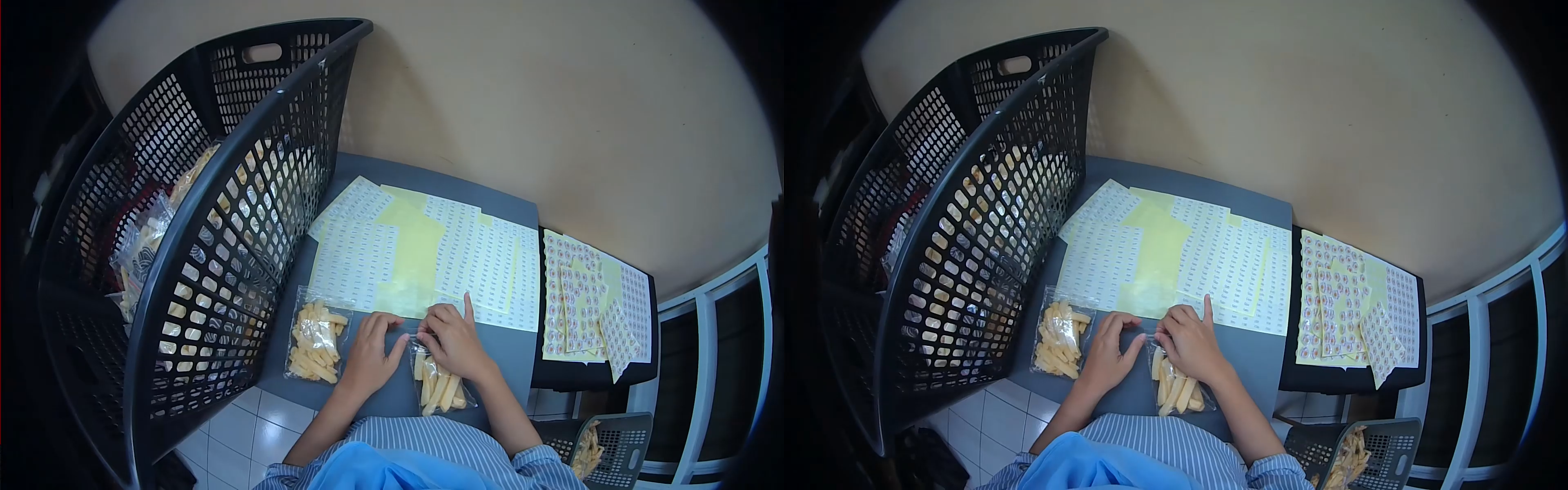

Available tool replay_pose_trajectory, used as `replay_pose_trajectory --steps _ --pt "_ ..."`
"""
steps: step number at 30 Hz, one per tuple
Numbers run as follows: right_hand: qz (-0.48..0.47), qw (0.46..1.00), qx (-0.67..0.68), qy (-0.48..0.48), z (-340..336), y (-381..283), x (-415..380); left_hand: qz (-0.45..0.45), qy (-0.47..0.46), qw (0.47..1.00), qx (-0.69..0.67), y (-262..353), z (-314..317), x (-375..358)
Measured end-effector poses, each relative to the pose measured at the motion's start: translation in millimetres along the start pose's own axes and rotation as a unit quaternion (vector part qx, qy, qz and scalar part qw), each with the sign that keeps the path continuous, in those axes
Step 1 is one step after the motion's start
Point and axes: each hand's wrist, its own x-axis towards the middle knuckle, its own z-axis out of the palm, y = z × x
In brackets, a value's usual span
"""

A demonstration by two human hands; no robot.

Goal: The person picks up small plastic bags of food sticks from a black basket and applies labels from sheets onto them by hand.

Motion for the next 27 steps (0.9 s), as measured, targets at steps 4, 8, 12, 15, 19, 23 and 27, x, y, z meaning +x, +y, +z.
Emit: replay_pose_trajectory --steps 4,8,12,15,19,23,27 --pt "-0.010 1.000 0.001 -0.002 1 2 4 -0.012 0.000 0.999 0.042 -1 -6 4" --pt "0.004 1.000 0.003 -0.018 -3 1 7 0.010 0.007 0.992 0.128 -5 -5 5" --pt "0.006 0.999 0.019 0.031 -12 3 18 0.024 -0.018 0.985 0.172 -10 -3 4" --pt "0.034 0.997 0.004 0.074 -13 21 43 0.030 -0.027 0.985 0.170 -11 -3 4" --pt "0.085 0.990 -0.078 0.087 -2 56 80 0.041 -0.028 0.986 0.162 -14 -3 2" --pt "0.081 0.987 -0.127 0.050 0 62 95 0.042 -0.028 0.988 0.147 -15 -2 -1" --pt "0.047 0.988 -0.129 0.068 9 65 94 0.032 -0.033 0.991 0.124 -19 -1 -1"
